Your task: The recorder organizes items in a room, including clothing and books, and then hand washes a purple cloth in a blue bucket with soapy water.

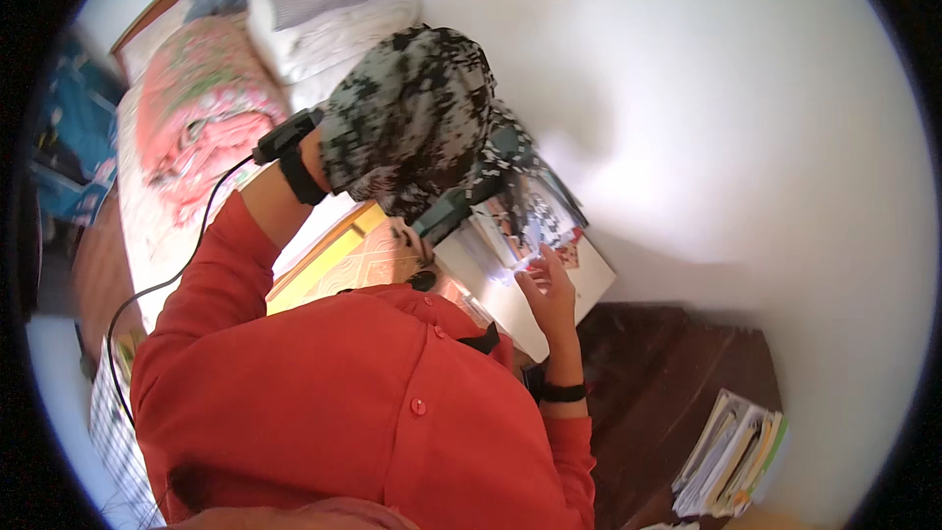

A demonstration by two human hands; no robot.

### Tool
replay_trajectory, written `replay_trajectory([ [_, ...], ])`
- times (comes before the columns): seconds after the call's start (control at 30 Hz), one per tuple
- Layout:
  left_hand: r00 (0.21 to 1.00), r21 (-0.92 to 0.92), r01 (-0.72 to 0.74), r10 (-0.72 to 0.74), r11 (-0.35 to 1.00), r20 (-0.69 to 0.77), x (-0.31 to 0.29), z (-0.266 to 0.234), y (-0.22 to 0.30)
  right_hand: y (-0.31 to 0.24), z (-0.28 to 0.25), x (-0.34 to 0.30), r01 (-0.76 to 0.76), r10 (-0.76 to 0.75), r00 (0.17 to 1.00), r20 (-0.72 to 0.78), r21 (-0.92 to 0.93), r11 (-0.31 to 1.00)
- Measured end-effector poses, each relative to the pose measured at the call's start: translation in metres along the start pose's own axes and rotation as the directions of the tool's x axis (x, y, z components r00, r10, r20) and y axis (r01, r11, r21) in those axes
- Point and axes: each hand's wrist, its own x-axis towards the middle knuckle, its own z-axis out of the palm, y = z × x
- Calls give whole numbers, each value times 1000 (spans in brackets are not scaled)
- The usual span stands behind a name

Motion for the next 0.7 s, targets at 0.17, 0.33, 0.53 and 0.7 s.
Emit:
replay_trajectory([
  [0.17, 994, 59, -58, 62, 997, -84, -41, -4, -7, -60, 62, 40, 171, -199, 907, 372, 106, 979],
  [0.33, 985, 115, -84, 100, 990, -141, -60, -1, -15, -143, 111, 42, 479, -475, 849, 232, 44, 877],
  [0.53, 931, 311, -58, 164, 949, -327, -59, -16, -43, -152, 132, 70, 757, -755, 653, 55, -75, 649],
  [0.7, 810, 743, 210, 312, 635, -496, -63, -102, -11, -136, 153, 102, 506, -497, 860, -114, 315, 803],
])
